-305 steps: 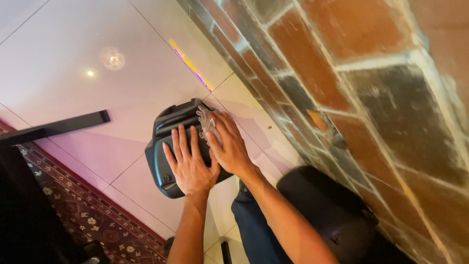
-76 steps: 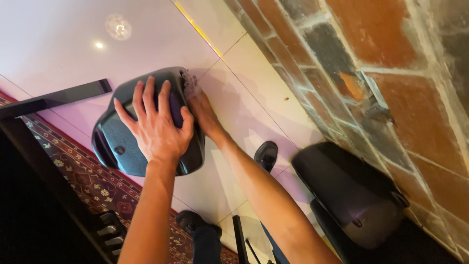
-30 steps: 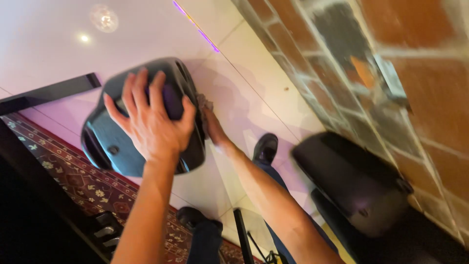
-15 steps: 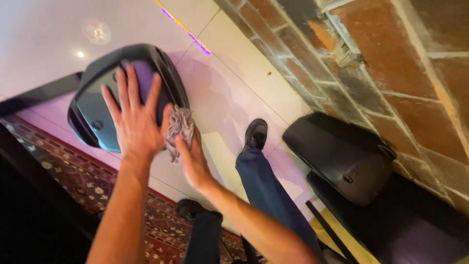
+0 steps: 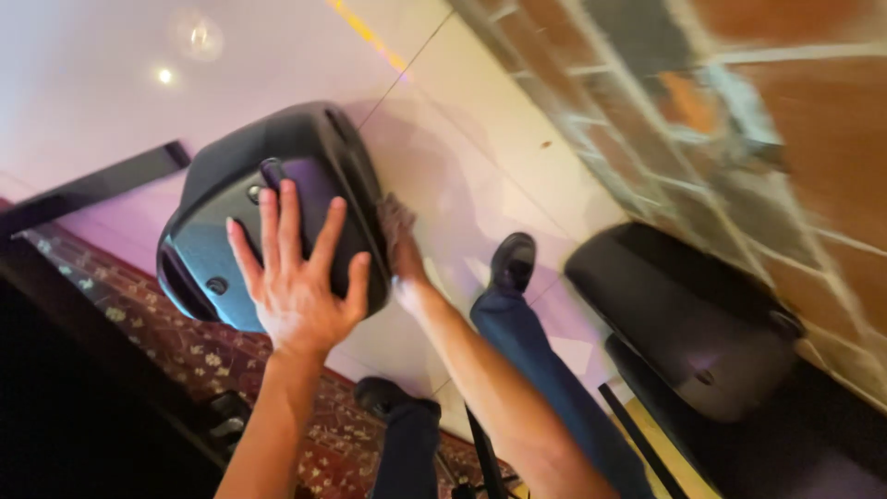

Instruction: The user is cleaning a large portable speaker with a purple cloth.

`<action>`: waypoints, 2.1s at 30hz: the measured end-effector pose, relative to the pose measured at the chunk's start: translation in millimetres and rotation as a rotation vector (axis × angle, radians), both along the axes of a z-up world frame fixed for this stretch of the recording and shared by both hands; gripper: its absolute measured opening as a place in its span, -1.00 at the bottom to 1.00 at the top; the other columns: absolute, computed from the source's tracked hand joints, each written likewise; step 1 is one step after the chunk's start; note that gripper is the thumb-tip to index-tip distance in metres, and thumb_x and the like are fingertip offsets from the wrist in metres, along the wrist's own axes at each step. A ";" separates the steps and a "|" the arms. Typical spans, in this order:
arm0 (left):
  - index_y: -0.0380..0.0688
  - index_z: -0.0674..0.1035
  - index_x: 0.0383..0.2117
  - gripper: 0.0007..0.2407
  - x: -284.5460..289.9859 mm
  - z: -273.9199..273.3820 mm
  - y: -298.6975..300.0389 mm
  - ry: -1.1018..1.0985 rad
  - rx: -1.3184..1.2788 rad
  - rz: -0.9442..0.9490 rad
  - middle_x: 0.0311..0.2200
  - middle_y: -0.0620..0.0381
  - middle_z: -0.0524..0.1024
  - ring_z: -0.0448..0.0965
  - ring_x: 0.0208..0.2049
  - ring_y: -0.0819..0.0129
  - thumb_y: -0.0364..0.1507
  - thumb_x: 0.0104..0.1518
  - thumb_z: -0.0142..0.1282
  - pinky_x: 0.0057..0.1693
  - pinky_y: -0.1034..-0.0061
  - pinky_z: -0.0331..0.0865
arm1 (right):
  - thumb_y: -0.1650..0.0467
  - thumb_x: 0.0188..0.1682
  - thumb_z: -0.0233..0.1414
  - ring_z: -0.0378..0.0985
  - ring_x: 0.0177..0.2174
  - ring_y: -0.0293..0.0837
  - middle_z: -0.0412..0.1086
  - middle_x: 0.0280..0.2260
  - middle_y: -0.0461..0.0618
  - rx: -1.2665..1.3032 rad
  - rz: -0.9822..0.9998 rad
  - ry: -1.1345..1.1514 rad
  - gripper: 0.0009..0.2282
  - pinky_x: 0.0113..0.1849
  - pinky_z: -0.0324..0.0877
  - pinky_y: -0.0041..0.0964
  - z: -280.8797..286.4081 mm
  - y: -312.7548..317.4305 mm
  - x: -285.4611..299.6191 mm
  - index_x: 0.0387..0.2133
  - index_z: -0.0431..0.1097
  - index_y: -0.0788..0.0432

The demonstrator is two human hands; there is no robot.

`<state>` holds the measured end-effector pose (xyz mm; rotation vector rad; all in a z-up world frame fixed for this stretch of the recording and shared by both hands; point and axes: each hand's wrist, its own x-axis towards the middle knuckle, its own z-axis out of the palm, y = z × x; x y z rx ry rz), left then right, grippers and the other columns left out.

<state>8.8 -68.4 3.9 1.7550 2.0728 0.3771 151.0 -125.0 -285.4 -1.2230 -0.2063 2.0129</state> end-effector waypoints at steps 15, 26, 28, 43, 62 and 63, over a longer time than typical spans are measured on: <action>0.12 0.63 0.10 -0.61 -5.5 -14.9 -3.6 0.015 0.062 0.041 0.29 -0.20 0.34 0.27 0.36 -0.08 -0.18 0.13 0.15 0.43 -0.20 -0.14 | -0.01 0.13 -0.34 0.43 0.09 0.02 0.33 0.16 0.14 0.043 0.613 -0.711 -0.37 0.09 0.28 -0.21 -94.6 101.3 -21.2 0.33 0.18 0.11; 0.12 0.59 0.17 -0.59 -5.0 -4.8 -3.7 -0.021 0.078 0.043 0.37 -0.16 0.26 0.15 0.43 -0.01 -0.19 0.16 0.13 0.45 -0.19 -0.22 | 0.01 0.22 -0.38 0.36 0.16 -0.09 0.26 0.24 0.07 0.014 0.195 -0.050 -0.40 0.18 0.29 -0.23 -20.1 25.6 5.9 0.35 0.13 0.13; 0.12 0.58 0.18 -0.57 -3.5 -2.4 -3.4 -0.023 0.081 0.058 0.38 -0.15 0.24 0.12 0.44 -0.01 -0.19 0.15 0.12 0.45 -0.19 -0.25 | 0.03 0.25 -0.38 0.32 0.20 -0.10 0.22 0.27 0.06 0.057 0.112 0.111 -0.42 0.22 0.28 -0.23 24.4 14.0 7.2 0.37 0.10 0.14; 0.05 0.26 0.40 0.04 -69.3 12.2 -13.7 -0.027 -0.103 0.322 0.25 -0.25 0.19 0.11 0.30 -0.16 0.30 -0.27 0.31 0.24 -0.41 -0.07 | 0.02 -0.02 0.03 0.46 0.07 0.06 0.36 0.13 -0.02 -0.322 0.036 0.121 -0.44 0.05 0.41 0.23 228.3 -12.2 12.5 0.17 0.25 0.04; -0.21 -0.03 0.42 0.09 -21.3 25.4 -52.0 -0.137 -0.298 0.810 0.18 -0.40 0.17 0.21 0.19 -0.34 0.17 -0.13 0.36 0.21 -0.10 0.26 | 0.14 -0.17 0.20 0.47 0.02 -0.14 0.38 0.06 -0.14 0.071 0.486 -0.615 -0.32 -0.25 0.52 0.07 288.8 103.3 2.2 0.24 0.11 -0.04; -0.24 -0.04 0.41 0.10 -19.7 30.5 -53.8 -0.152 -0.340 0.833 0.16 -0.42 0.19 0.24 0.17 -0.35 0.18 -0.15 0.35 0.20 -0.07 0.26 | 0.17 -0.20 0.21 0.48 0.01 -0.15 0.39 0.05 -0.13 0.088 0.505 -0.677 -0.32 -0.25 0.51 0.05 293.6 107.9 -2.0 0.23 0.12 -0.02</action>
